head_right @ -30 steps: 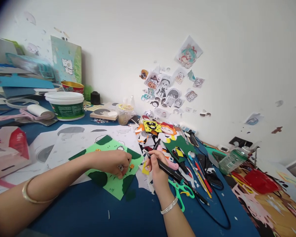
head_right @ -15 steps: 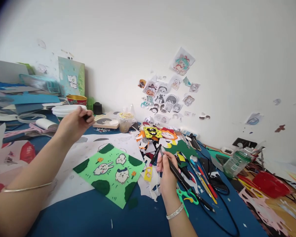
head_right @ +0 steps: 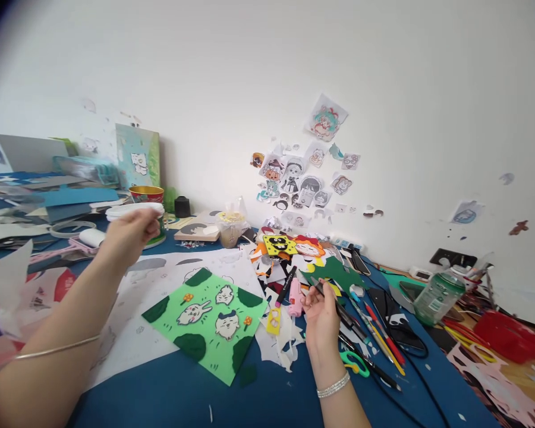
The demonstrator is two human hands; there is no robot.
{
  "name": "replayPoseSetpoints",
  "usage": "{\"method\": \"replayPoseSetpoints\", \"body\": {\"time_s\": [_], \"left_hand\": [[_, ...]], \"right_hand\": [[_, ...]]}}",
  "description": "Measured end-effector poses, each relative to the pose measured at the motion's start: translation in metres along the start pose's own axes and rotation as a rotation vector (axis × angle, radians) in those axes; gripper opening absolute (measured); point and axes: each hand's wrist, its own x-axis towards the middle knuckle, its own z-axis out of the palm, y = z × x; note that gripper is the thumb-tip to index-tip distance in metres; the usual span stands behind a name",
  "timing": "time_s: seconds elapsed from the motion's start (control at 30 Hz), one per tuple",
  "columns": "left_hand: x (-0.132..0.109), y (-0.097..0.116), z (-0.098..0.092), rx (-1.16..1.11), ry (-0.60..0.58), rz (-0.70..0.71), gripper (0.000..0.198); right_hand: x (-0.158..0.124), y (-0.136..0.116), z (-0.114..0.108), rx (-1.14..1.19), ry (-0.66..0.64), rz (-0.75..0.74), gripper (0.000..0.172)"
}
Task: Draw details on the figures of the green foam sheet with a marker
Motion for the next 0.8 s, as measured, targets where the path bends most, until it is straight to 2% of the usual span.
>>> {"method": "replayPoseSetpoints", "body": {"time_s": [0.07, 0.1, 0.17, 0.2, 0.23, 0.33, 0.37, 0.43, 0.57, 0.8], "left_hand": [[0.0, -0.004, -0.001, 0.367, 0.018, 0.076, 0.025], [0.001, -0.005, -0.003, 0.477, 0.054, 0.101, 0.025], [0.002, -0.005, -0.012, 0.566, 0.082, 0.071, 0.031], [0.002, -0.004, -0.017, 0.601, 0.014, 0.024, 0.034], [0.001, -0.003, -0.021, 0.66, -0.137, -0.025, 0.033], [-0.007, 0.0, -0.022, 0.9, -0.785, -0.082, 0.028], [-0.011, 0.0, -0.017, 0.952, -0.932, -0.083, 0.025], [-0.021, 0.0, -0.004, 1.02, -1.097, -0.109, 0.02], [-0.033, -0.004, 0.017, 1.115, -1.222, -0.219, 0.02], [-0.042, -0.012, 0.024, 1.231, -1.193, -0.244, 0.014]], "right_hand": [[0.001, 0.001, -0.002, 0.005, -0.016, 0.001, 0.021], [0.001, 0.001, -0.003, 0.004, -0.018, -0.009, 0.021], [0.001, 0.002, -0.003, -0.006, -0.026, -0.027, 0.022], [0.0, 0.003, -0.003, -0.015, -0.029, -0.034, 0.023], [0.0, 0.003, -0.002, -0.029, -0.034, -0.037, 0.023], [-0.003, 0.005, 0.0, -0.082, -0.053, -0.057, 0.026], [-0.004, 0.006, 0.002, -0.103, -0.059, -0.072, 0.026], [-0.007, 0.006, 0.004, -0.152, -0.063, -0.11, 0.028], [-0.012, 0.005, 0.006, -0.259, -0.083, -0.171, 0.028], [-0.016, 0.004, 0.008, -0.329, -0.126, -0.194, 0.025]]}}
